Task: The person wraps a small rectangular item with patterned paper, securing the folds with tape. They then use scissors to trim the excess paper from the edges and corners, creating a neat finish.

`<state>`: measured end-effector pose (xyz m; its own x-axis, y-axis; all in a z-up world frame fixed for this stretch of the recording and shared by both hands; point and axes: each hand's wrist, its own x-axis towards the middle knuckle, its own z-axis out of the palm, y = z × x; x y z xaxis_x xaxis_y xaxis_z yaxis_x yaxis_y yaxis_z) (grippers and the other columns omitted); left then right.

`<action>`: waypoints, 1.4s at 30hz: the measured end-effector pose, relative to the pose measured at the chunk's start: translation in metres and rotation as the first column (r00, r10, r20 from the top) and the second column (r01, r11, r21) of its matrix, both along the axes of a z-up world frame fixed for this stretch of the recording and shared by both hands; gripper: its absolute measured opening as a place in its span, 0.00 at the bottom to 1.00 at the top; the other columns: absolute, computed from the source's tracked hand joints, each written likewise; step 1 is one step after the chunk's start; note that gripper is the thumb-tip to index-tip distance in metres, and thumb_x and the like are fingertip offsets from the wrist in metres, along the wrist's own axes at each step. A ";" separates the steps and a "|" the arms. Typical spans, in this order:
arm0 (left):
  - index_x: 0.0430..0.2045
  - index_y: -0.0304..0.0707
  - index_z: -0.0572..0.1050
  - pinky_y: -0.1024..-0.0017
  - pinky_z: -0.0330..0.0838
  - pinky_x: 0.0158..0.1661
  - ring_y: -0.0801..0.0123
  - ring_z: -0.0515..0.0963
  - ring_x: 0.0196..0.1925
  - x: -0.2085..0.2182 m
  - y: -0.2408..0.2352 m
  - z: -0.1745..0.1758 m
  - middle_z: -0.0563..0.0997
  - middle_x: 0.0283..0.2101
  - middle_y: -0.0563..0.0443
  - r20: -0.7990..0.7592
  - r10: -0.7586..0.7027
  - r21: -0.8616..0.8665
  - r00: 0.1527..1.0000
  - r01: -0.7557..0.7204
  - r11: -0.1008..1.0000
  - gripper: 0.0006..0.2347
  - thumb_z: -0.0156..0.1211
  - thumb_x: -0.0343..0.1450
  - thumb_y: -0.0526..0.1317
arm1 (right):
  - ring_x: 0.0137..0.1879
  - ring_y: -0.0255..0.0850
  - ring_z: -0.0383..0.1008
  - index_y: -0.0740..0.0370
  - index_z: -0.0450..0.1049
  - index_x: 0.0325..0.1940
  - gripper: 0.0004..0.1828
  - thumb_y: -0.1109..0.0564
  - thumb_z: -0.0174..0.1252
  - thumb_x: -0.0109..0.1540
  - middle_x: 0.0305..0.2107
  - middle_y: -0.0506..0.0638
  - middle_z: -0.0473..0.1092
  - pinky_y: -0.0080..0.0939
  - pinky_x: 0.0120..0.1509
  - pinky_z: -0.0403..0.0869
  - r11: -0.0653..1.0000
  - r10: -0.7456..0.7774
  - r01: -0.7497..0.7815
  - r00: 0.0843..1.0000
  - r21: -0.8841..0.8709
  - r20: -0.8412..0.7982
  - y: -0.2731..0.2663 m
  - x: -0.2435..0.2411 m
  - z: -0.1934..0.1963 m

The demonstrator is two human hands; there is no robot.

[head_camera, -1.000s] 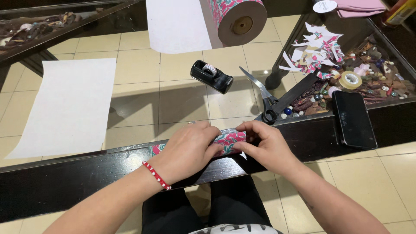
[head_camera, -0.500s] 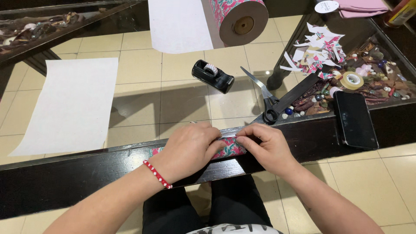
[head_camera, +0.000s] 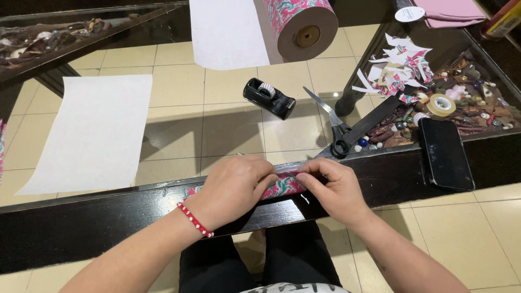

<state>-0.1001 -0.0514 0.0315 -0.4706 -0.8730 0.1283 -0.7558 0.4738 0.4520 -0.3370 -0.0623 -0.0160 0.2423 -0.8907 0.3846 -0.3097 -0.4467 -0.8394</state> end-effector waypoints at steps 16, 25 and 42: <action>0.34 0.46 0.79 0.59 0.75 0.33 0.46 0.82 0.35 -0.010 -0.003 -0.009 0.79 0.29 0.48 -0.058 0.005 -0.027 0.998 -0.006 1.000 0.07 0.53 0.74 0.42 | 0.30 0.37 0.75 0.60 0.83 0.33 0.03 0.61 0.66 0.61 0.19 0.50 0.75 0.40 0.40 0.75 0.999 -0.005 0.004 1.000 0.033 0.025 0.001 0.004 0.001; 0.29 0.45 0.77 0.57 0.74 0.31 0.45 0.81 0.35 -0.012 -0.006 -0.010 0.77 0.27 0.47 -0.039 -0.003 -0.028 0.999 0.002 1.000 0.07 0.52 0.74 0.42 | 0.31 0.35 0.74 0.63 0.83 0.36 0.03 0.62 0.67 0.59 0.20 0.53 0.76 0.40 0.39 0.76 0.995 -0.019 0.012 0.997 0.096 0.073 0.002 0.003 -0.003; 0.27 0.42 0.76 0.58 0.75 0.32 0.44 0.81 0.36 -0.033 -0.012 0.000 0.77 0.27 0.44 -0.050 -0.037 0.104 0.998 0.042 0.994 0.09 0.50 0.74 0.42 | 0.33 0.39 0.77 0.61 0.83 0.35 0.03 0.61 0.64 0.61 0.24 0.52 0.78 0.42 0.41 0.75 1.000 -0.010 0.010 1.000 -0.005 -0.007 -0.003 -0.013 0.005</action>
<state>-0.1331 -0.0634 0.0320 -0.5001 -0.8639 0.0601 -0.7138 0.4506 0.5361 -0.3499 -0.0648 -0.0110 0.2364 -0.8909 0.3877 -0.3196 -0.4481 -0.8349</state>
